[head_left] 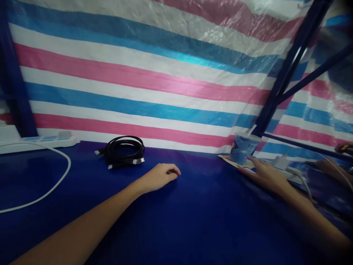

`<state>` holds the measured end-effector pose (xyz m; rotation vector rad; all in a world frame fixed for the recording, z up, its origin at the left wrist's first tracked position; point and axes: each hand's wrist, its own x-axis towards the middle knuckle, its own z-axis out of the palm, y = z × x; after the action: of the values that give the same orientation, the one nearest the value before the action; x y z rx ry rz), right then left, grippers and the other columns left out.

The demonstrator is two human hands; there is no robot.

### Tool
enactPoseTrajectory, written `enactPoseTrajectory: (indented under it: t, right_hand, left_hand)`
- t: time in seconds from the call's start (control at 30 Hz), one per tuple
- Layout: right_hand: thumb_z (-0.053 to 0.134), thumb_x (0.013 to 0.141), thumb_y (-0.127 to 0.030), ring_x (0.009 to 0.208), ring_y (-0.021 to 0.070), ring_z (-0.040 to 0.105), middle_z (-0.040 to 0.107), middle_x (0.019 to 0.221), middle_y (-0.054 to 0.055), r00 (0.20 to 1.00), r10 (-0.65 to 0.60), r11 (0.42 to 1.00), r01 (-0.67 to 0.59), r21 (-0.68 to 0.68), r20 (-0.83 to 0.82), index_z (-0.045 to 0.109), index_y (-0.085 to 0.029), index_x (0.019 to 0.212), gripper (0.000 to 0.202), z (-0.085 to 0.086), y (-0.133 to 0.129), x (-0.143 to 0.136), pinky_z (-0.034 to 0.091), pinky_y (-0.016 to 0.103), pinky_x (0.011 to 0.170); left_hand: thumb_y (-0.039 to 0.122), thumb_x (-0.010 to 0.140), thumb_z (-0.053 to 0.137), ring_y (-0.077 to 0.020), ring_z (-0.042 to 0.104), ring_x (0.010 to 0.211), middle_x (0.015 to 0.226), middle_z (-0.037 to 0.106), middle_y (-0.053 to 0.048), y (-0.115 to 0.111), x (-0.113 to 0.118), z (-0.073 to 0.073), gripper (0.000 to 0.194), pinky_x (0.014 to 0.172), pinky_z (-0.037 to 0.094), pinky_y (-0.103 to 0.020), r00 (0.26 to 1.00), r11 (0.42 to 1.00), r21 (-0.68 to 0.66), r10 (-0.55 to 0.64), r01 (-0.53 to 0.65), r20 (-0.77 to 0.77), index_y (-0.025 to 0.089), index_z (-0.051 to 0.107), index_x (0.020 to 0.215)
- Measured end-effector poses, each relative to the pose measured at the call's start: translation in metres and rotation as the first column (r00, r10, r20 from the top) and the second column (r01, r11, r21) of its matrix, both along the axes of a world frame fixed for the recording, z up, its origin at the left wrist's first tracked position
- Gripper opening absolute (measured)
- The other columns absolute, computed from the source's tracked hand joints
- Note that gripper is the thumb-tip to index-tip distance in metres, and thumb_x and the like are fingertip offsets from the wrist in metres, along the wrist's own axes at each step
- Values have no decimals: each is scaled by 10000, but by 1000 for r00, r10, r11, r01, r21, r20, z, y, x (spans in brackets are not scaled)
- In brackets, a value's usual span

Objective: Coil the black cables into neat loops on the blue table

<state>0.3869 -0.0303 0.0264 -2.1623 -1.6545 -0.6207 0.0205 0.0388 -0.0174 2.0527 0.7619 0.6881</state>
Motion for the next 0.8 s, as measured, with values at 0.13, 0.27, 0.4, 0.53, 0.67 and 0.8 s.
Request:
enactPoseTrajectory:
  t: [0.13, 0.27, 0.4, 0.53, 0.67, 0.8]
  right_hand:
    - [421, 888, -498, 1115, 234, 549, 568, 1242, 110, 710, 537, 786, -617, -34, -456, 527, -205, 1203, 443, 4, 16, -139, 418, 384, 966]
    - [380, 903, -523, 1280, 197, 387, 412, 1391, 89, 84, 612, 563, -745, 358, -787, 401, -246, 1328, 507, -21, 39, -249, 342, 392, 1050]
    - [410, 903, -501, 1252, 181, 407, 432, 1357, 93, 6, 573, 551, -743, 379, -820, 375, -229, 1336, 512, -36, 49, -254, 320, 371, 1057]
    - [433, 903, -481, 1009, 182, 550, 590, 1086, 74, 164, 611, 480, -855, 197, -775, 530, -191, 1127, 379, -33, 51, -220, 421, 367, 923]
    - [402, 926, -433, 963, 183, 560, 611, 1042, 73, 274, 637, 468, -880, 78, -721, 568, -175, 1028, 323, -26, 53, -212, 426, 365, 886]
    - [395, 933, -413, 1033, 194, 542, 599, 1128, 90, 320, 696, 443, -896, 34, -643, 560, -168, 1103, 341, -22, 52, -216, 403, 371, 922]
  left_hand:
    - [401, 840, 499, -200, 580, 930, 1081, 613, -89, -5, 3, 5, 364, 791, 446, -315, 984, 1000, -17, 9, -6, 175, 183, 555, 1125]
    - [381, 890, 396, -213, 547, 1034, 1116, 591, -96, -4, -3, 9, 334, 888, 428, -335, 912, 983, -34, 181, -182, 367, 151, 501, 1110]
    - [358, 897, 376, -215, 577, 983, 1038, 627, -75, 0, -10, 6, 311, 890, 430, -353, 959, 975, 77, 186, -206, 214, 156, 507, 1094]
    - [405, 846, 507, -245, 550, 1083, 1183, 590, -101, -4, -12, 5, 408, 940, 406, -370, 998, 962, 272, 0, 16, -59, 174, 519, 1182]
    - [400, 851, 507, -269, 506, 1166, 1298, 527, -119, -5, -17, 9, 491, 977, 382, -397, 975, 918, 382, -20, 106, -222, 188, 473, 1292]
    - [329, 867, 477, -274, 531, 1136, 1268, 555, -113, -1, -20, 11, 444, 970, 390, -406, 957, 861, 493, 26, 125, -289, 204, 492, 1292]
